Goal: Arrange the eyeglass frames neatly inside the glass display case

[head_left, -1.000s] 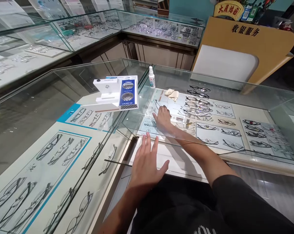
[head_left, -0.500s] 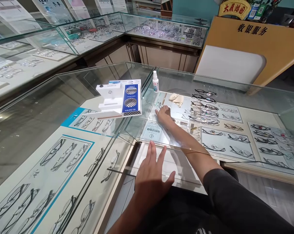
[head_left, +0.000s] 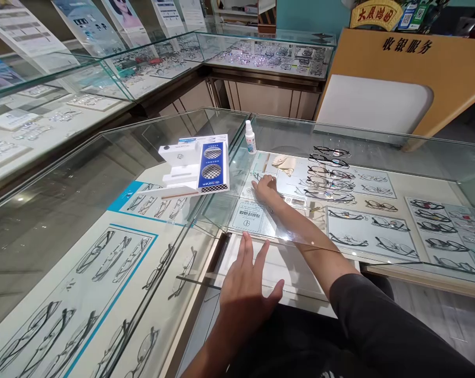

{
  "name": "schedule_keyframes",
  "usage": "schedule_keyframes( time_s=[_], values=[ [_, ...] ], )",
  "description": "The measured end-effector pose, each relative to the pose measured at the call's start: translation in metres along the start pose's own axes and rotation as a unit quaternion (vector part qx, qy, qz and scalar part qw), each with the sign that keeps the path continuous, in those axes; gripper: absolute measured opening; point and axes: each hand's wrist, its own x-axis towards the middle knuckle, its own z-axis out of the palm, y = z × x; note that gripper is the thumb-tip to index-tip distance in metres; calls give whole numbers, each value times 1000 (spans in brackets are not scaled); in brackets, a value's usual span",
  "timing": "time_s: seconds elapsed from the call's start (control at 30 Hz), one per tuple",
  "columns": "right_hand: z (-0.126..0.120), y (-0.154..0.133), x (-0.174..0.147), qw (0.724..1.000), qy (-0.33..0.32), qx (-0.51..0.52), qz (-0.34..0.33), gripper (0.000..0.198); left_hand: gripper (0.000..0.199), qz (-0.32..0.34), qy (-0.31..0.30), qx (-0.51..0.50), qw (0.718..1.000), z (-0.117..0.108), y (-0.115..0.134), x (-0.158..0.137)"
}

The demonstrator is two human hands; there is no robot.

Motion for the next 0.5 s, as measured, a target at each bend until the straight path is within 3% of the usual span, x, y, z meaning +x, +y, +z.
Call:
schedule_keyframes(
  time_s=[0.17, 0.27, 0.4, 0.5],
  values=[
    [1, -4, 1, 999, -5, 32, 34, 58, 78, -15, -6, -21, 1000, 0, 1, 1],
    [-3, -17, -17, 998, 15, 44, 36, 61, 74, -22, -10, -41, 999, -1, 3, 2],
    [-2, -35, -70, 995, 60, 15, -79, 51, 75, -31, -26, -43, 998, 1, 1, 5],
    [-1, -34, -122, 989, 17, 2, -147, 45, 81, -27, -44, -53, 997, 2, -3, 8]
  ],
)
